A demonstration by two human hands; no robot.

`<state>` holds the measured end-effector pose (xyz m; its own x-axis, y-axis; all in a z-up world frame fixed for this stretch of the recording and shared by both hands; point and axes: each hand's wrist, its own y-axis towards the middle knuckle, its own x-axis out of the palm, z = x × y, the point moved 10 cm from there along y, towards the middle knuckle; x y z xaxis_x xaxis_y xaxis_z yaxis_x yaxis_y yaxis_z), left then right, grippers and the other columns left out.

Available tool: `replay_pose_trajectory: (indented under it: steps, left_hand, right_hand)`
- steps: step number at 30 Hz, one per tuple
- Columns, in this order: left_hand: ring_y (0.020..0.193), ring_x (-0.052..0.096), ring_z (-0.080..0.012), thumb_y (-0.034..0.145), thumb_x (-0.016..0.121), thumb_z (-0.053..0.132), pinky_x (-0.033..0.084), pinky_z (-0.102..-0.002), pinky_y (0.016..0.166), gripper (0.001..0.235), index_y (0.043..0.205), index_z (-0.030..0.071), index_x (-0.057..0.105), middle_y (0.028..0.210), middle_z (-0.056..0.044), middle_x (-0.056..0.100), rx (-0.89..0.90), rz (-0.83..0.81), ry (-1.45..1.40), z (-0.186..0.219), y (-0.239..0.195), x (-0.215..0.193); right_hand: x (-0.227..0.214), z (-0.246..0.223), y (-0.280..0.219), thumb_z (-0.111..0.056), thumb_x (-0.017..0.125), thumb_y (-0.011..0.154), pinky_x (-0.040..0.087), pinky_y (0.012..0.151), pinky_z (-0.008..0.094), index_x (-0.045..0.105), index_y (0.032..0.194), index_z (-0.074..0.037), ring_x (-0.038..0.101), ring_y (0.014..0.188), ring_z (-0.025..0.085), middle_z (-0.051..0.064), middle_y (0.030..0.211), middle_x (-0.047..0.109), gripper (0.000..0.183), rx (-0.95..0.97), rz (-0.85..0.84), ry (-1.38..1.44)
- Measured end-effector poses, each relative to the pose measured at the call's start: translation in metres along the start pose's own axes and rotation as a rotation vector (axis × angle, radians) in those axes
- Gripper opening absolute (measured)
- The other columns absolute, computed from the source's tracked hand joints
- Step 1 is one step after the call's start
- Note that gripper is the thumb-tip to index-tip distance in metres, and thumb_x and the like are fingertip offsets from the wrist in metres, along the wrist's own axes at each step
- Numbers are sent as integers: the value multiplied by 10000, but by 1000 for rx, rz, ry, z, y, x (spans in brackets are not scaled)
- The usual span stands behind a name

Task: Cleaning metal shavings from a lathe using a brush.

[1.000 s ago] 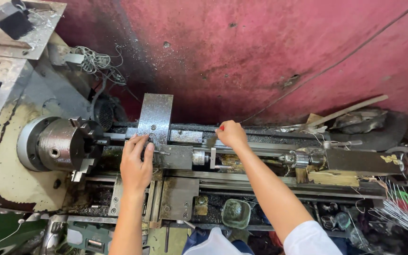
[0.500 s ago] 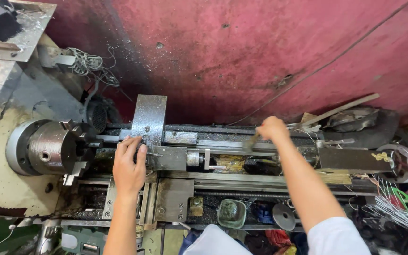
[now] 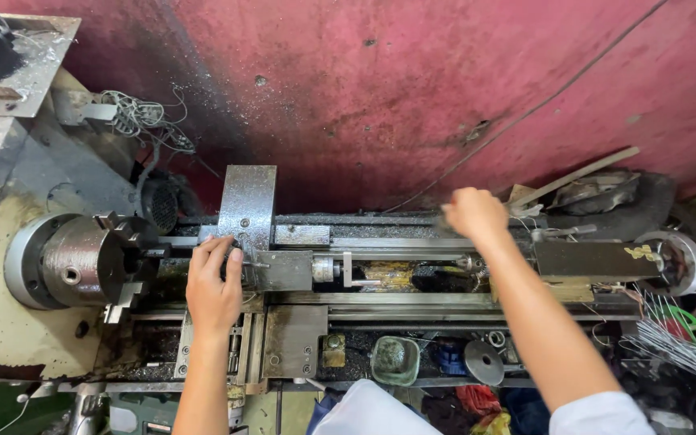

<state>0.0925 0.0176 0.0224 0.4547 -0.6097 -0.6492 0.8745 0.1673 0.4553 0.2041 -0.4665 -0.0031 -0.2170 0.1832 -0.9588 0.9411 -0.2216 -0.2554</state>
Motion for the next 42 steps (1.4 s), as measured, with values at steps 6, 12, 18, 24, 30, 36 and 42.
replay_pose_trajectory:
  steps: [6,12,18,24,30,36,42]
  left_hand:
    - [1333,588,-290,1095,559,413,449,-424,1136,396,1259,95,729,1253,-58,660,7,2,3,-1,-1,0]
    - [1333,585,-275,1096,544,448,448,-411,1133,417,1259,113,732,1246,-48,659,-23,-14,-1,-3,0,0]
    - [1336,580,-279,1094,539,451,446,-417,1139,420,1266,116,728,1252,-49,656,-38,-25,4,-3,-1,0]
    - [1347,571,-295,1096,536,446,441,-427,1141,427,1274,108,727,1259,-66,657,-53,-40,-7,1,0,-1]
    - [1349,572,-283,1094,547,432,441,-421,1141,401,1280,124,722,1270,-52,652,-32,-51,4,-1,1,-1]
    - [1344,575,-291,1095,553,423,441,-429,1140,397,1275,115,727,1267,-54,650,-39,-43,-10,0,0,-1]
    - [1342,578,-304,1108,545,427,444,-438,1137,407,1274,103,727,1264,-74,652,-17,-28,-11,3,0,-2]
  right_hand:
    - [43,-77,-61,-249,698,897,573,861,501,804,999,-156,720,972,397,147,917,781,174,-251,196,656]
    - [188,-42,-51,-239,791,899,616,703,338,779,1129,-52,765,825,262,201,1020,771,297,19,-3,1295]
    - [250,-40,-73,-200,721,945,613,711,238,666,1309,-32,742,853,172,143,1106,735,405,195,-239,1612]
    - [276,-46,-78,-114,727,931,641,667,267,693,1296,-29,767,801,230,169,1098,736,377,194,-226,1643]
    - [259,-29,-80,-86,747,920,651,640,323,753,1232,-79,774,764,276,245,1037,755,312,124,-33,1417]
    - [224,81,-132,-181,731,976,632,681,408,699,1240,26,747,804,364,297,1045,714,337,303,373,1307]
    - [201,162,-151,-119,714,1014,608,525,317,695,1202,75,714,673,299,256,961,693,271,366,748,1110]
